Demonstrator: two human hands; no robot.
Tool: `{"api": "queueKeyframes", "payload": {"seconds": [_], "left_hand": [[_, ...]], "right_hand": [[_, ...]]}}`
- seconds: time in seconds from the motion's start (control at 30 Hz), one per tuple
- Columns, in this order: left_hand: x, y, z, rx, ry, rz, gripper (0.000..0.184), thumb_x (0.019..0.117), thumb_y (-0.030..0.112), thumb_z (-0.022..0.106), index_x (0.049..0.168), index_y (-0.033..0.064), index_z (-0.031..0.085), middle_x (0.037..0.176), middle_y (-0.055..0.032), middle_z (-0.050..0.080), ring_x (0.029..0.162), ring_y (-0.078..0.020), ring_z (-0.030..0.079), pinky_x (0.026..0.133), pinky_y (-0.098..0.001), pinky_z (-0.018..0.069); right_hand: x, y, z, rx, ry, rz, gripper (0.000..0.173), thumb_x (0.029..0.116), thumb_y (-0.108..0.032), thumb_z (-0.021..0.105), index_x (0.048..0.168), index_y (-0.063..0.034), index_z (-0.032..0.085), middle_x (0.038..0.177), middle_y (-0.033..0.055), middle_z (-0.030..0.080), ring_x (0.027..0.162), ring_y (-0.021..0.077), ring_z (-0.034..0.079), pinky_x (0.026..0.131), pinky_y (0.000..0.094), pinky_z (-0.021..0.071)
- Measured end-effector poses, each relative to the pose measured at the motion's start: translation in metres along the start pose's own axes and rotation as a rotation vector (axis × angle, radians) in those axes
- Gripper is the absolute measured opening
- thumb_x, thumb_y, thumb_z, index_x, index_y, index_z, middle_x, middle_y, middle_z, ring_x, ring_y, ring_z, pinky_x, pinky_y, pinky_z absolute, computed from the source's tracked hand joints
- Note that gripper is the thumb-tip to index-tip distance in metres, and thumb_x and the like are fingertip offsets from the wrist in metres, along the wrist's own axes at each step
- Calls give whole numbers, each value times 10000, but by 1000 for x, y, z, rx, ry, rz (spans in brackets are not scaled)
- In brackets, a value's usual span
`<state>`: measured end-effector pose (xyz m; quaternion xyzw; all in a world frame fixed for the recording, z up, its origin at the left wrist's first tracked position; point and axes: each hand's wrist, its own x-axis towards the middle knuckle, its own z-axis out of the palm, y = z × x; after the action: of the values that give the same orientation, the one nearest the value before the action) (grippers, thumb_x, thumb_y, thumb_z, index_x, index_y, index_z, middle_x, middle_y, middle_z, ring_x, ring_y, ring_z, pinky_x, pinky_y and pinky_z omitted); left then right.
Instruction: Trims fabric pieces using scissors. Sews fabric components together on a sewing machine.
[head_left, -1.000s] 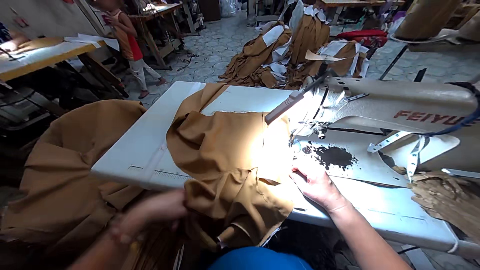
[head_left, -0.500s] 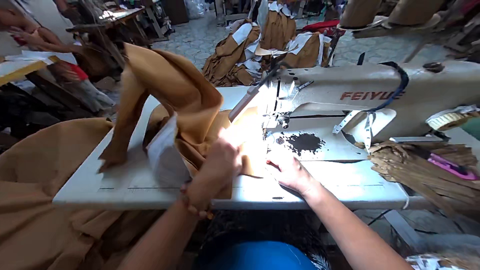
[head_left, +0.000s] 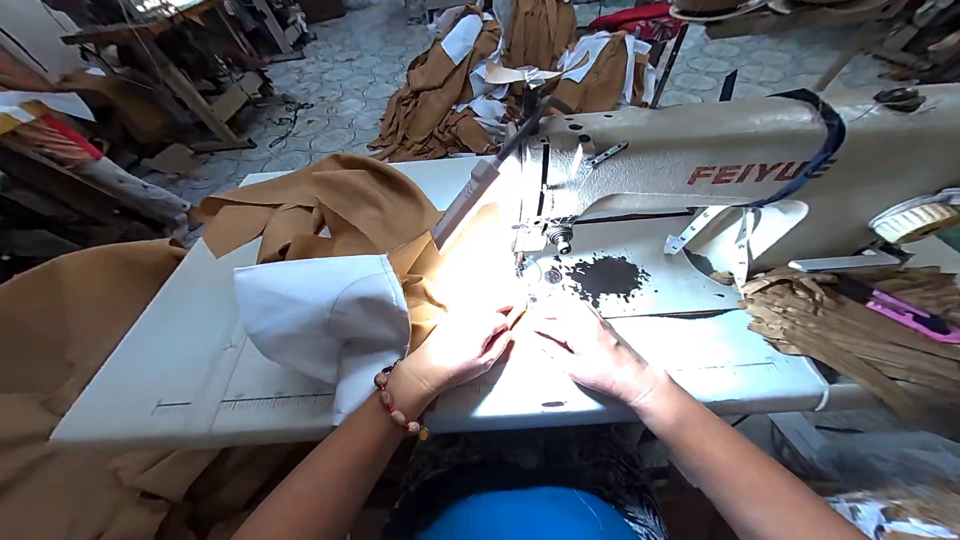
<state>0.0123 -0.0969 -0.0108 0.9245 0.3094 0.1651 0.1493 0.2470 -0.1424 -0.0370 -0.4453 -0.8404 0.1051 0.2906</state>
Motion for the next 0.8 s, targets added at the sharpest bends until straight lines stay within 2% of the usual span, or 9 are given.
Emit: {"api": "queueKeyframes", "payload": {"seconds": [0.03, 0.1, 0.17, 0.23, 0.33, 0.4, 0.53, 0.7, 0.8], "left_hand": [[1, 1, 1, 10, 15, 10, 369, 1037, 231, 475, 887, -9, 710, 1266, -131, 707, 1077, -260, 710, 908, -453, 555], [2, 1, 3, 25, 49, 30, 350, 1055, 209, 453, 1017, -9, 724, 1226, -144, 709, 1110, -275, 694, 949, -453, 544], [3, -3, 6, 61, 82, 60, 297, 1039, 125, 452, 1133, 5, 707, 1177, -143, 708, 1101, -285, 689, 945, -452, 548], [5, -4, 6, 72, 73, 67, 313, 991, 40, 474, 1203, 0, 700, 1210, -156, 702, 1126, -302, 684, 951, -469, 547], [4, -6, 10, 63, 83, 82, 337, 961, 8, 488, 1211, -1, 713, 1303, -151, 690, 1192, -308, 674, 993, -483, 532], [3, -8, 12, 67, 83, 96, 368, 951, 2, 481, 1237, 19, 713, 1322, -138, 685, 1206, -307, 668, 1000, -488, 526], [5, -9, 11, 75, 47, 105, 403, 929, -13, 479, 1254, 41, 710, 1329, -125, 683, 1228, -299, 655, 1011, -486, 517], [14, -18, 4, 67, -34, 99, 427, 928, -4, 485, 1307, 37, 678, 1370, -135, 655, 1237, -319, 643, 1004, -510, 509], [17, -27, 4, 73, -3, 149, 429, 913, -12, 490, 1288, 41, 691, 1365, -132, 661, 1231, -312, 652, 997, -496, 521]], "right_hand": [[0, 1, -1, 12, 5, -11, 305, 1014, -249, 534, 1102, -118, 795, 1119, 86, 726, 1150, 263, 641, 1021, 482, 482], [-1, 4, -1, 26, 15, -35, 282, 988, -214, 556, 1050, -88, 800, 1097, 89, 731, 1118, 264, 654, 991, 480, 496], [-3, 5, -3, 35, 0, -48, 272, 975, -185, 566, 1049, -67, 800, 1141, 104, 735, 1155, 276, 652, 1018, 476, 485], [-4, 7, -3, 29, -9, -42, 283, 977, -192, 559, 1067, -72, 799, 1169, 112, 729, 1184, 288, 640, 1042, 476, 474], [-4, 11, -1, -4, -11, -58, 325, 977, -219, 530, 1122, -96, 793, 1285, 118, 704, 1305, 326, 584, 1111, 509, 424], [-1, 13, -2, 1, -29, -88, 333, 986, -218, 512, 1126, -93, 787, 1316, 89, 696, 1346, 313, 556, 1135, 507, 401], [3, 15, -5, 41, -47, -121, 336, 981, -203, 510, 1098, -50, 785, 1239, 97, 727, 1238, 285, 632, 1076, 477, 457], [13, 15, -7, 52, -76, -45, 332, 985, -240, 532, 1096, -57, 785, 1237, 107, 724, 1228, 277, 634, 1079, 478, 449], [14, 17, -3, 63, -15, -39, 329, 981, -243, 534, 1102, -62, 780, 1208, 108, 734, 1207, 273, 649, 1059, 494, 467]]}}
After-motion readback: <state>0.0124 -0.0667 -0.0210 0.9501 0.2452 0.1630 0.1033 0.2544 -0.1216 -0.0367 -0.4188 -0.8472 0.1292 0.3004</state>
